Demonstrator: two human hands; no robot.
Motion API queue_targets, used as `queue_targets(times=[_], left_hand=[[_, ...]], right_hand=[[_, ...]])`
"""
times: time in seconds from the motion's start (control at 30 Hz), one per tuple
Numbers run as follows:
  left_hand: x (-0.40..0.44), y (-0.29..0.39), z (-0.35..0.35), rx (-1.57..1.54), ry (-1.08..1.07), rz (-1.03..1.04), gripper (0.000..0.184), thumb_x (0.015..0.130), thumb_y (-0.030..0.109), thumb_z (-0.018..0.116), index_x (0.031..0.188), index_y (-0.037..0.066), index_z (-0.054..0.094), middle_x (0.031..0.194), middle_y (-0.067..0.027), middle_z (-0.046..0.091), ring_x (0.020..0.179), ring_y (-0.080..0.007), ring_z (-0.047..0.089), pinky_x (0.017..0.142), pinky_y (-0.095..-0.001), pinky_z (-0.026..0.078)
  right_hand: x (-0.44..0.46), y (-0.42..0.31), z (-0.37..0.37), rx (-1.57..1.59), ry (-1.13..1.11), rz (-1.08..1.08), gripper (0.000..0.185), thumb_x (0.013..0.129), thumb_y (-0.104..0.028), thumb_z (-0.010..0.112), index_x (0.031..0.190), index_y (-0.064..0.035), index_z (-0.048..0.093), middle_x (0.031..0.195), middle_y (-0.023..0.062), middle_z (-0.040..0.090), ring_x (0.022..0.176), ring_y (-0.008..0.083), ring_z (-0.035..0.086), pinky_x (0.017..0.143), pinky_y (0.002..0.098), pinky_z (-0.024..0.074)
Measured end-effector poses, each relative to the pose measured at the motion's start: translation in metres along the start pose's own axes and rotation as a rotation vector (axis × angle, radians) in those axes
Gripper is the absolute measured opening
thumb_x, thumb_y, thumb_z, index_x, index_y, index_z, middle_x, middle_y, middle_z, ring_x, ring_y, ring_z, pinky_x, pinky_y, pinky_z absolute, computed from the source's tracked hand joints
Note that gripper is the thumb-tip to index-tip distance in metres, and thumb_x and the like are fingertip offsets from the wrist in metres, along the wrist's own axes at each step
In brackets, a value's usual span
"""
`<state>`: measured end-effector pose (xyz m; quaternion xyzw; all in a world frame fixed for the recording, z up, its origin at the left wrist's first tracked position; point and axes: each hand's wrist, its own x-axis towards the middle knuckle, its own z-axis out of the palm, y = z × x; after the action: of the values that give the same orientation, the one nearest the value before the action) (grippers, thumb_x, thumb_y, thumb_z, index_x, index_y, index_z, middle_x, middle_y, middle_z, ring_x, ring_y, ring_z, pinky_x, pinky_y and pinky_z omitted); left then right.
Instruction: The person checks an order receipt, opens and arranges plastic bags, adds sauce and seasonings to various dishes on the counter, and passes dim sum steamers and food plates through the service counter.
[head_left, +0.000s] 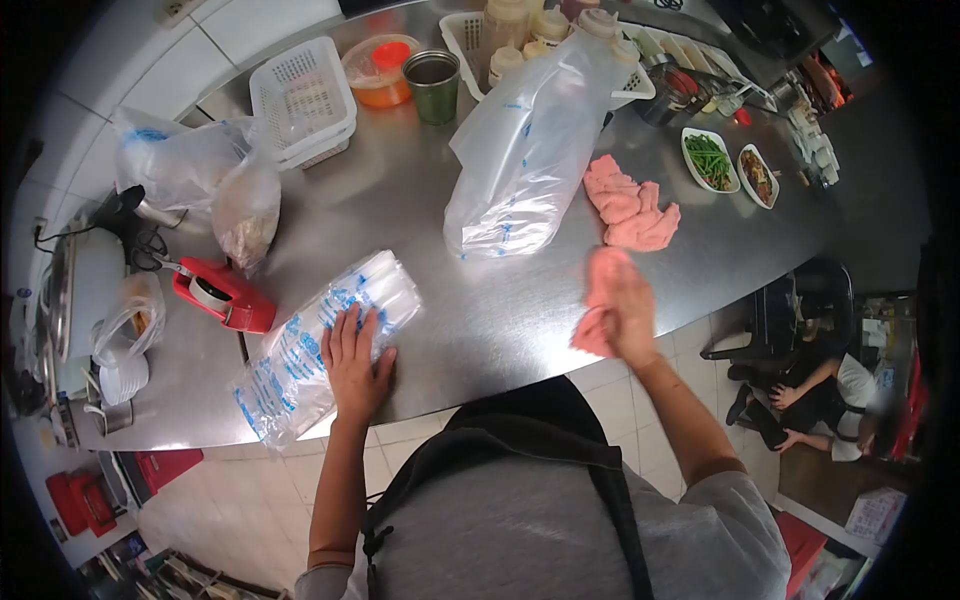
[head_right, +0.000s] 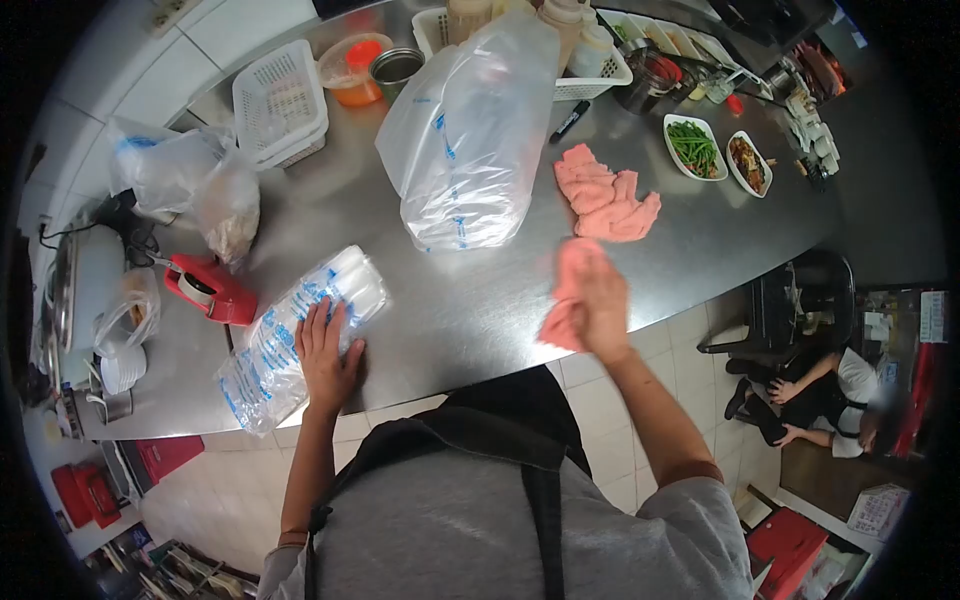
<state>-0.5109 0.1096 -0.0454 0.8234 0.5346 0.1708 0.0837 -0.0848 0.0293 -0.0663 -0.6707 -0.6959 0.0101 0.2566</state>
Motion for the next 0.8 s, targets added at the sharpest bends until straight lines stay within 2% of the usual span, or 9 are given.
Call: queue_targets(times=[0.07, 0.13, 0.2, 0.33, 0.5, 0.63, 0.7, 0.8], left_hand=[[0.0, -0.003, -0.001, 0.001, 0.032, 0.025, 0.063, 0.079, 0.022, 0.071, 0.137, 0.01, 0.049, 0.138, -0.0126, 0.048, 0.129, -0.0345, 0.041, 0.111, -0.0491, 0.025], [0.004, 0.001, -0.003, -0.006, 0.072, -0.018, 0.06, 0.079, 0.021, 0.071, 0.134, 0.01, 0.052, 0.129, -0.012, 0.054, 0.121, -0.034, 0.046, 0.106, -0.0487, 0.029], [0.009, 0.011, -0.005, -0.028, 0.104, -0.114, 0.053, 0.078, 0.02, 0.071, 0.128, 0.01, 0.057, 0.118, -0.0104, 0.058, 0.111, -0.0324, 0.051, 0.101, -0.0483, 0.034], [0.016, 0.017, 0.001, 0.034, 0.146, -0.068, 0.029, 0.076, 0.014, 0.07, 0.105, 0.01, 0.066, 0.102, -0.008, 0.058, 0.097, -0.0302, 0.052, 0.089, -0.0449, 0.038], [0.021, 0.034, -0.007, 0.068, 0.206, -0.123, 0.015, 0.071, 0.009, 0.071, 0.085, 0.01, 0.065, 0.1, -0.0073, 0.057, 0.096, -0.0298, 0.052, 0.088, -0.0444, 0.038], [0.028, 0.054, -0.018, 0.09, 0.282, -0.132, 0.016, 0.067, 0.009, 0.073, 0.08, 0.009, 0.064, 0.103, -0.0074, 0.058, 0.1, -0.0295, 0.053, 0.091, -0.0461, 0.038], [0.039, 0.064, -0.021, 0.137, 0.354, -0.127, 0.015, 0.066, 0.009, 0.073, 0.078, 0.01, 0.064, 0.102, -0.0073, 0.06, 0.101, -0.0293, 0.053, 0.093, -0.0471, 0.037], [0.04, 0.046, -0.002, 0.333, 0.249, -0.018, 0.014, 0.068, 0.011, 0.073, 0.08, 0.01, 0.066, 0.101, -0.0063, 0.062, 0.104, -0.0278, 0.055, 0.097, -0.0472, 0.036]], right_hand=[[-0.004, 0.057, -0.021, -0.104, 0.036, 0.064, 0.05, 0.068, 0.003, 0.055, 0.117, -0.0039, 0.061, 0.124, 0.017, 0.059, 0.106, 0.0395, 0.054, 0.092, 0.0452, 0.0422], [0.005, 0.083, -0.042, -0.092, 0.167, 0.182, 0.042, 0.07, 0.004, 0.052, 0.11, -0.0033, 0.064, 0.115, 0.0155, 0.062, 0.1, 0.0374, 0.056, 0.089, 0.0431, 0.0443], [0.026, 0.102, -0.06, -0.15, 0.259, 0.2, 0.042, 0.072, 0.004, 0.05, 0.112, -0.0038, 0.063, 0.116, 0.0148, 0.061, 0.101, 0.0366, 0.056, 0.09, 0.0428, 0.0442], [0.087, 0.095, -0.095, -0.082, 0.397, 0.155, 0.041, 0.074, 0.002, 0.051, 0.113, -0.0055, 0.063, 0.117, 0.0139, 0.061, 0.103, 0.0361, 0.056, 0.093, 0.0424, 0.0441], [0.15, 0.125, -0.075, -0.136, 0.293, 0.07, 0.053, 0.076, -0.001, 0.055, 0.128, -0.0107, 0.058, 0.135, 0.0128, 0.052, 0.119, 0.0391, 0.047, 0.104, 0.0469, 0.0355], [0.173, 0.109, -0.056, -0.233, 0.227, -0.001, 0.062, 0.077, -0.002, 0.058, 0.137, -0.0131, 0.051, 0.148, 0.0117, 0.04, 0.135, 0.0428, 0.032, 0.114, 0.049, 0.0245], [0.176, 0.099, -0.045, -0.084, 0.207, -0.033, 0.056, 0.077, -0.001, 0.056, 0.133, -0.0101, 0.054, 0.147, 0.0136, 0.042, 0.138, 0.0426, 0.029, 0.116, 0.0494, 0.0211], [0.173, 0.078, -0.025, 0.155, 0.138, -0.078, 0.047, 0.08, -0.002, 0.056, 0.127, -0.0066, 0.058, 0.144, 0.0149, 0.046, 0.139, 0.0428, 0.027, 0.115, 0.0491, 0.0219]])
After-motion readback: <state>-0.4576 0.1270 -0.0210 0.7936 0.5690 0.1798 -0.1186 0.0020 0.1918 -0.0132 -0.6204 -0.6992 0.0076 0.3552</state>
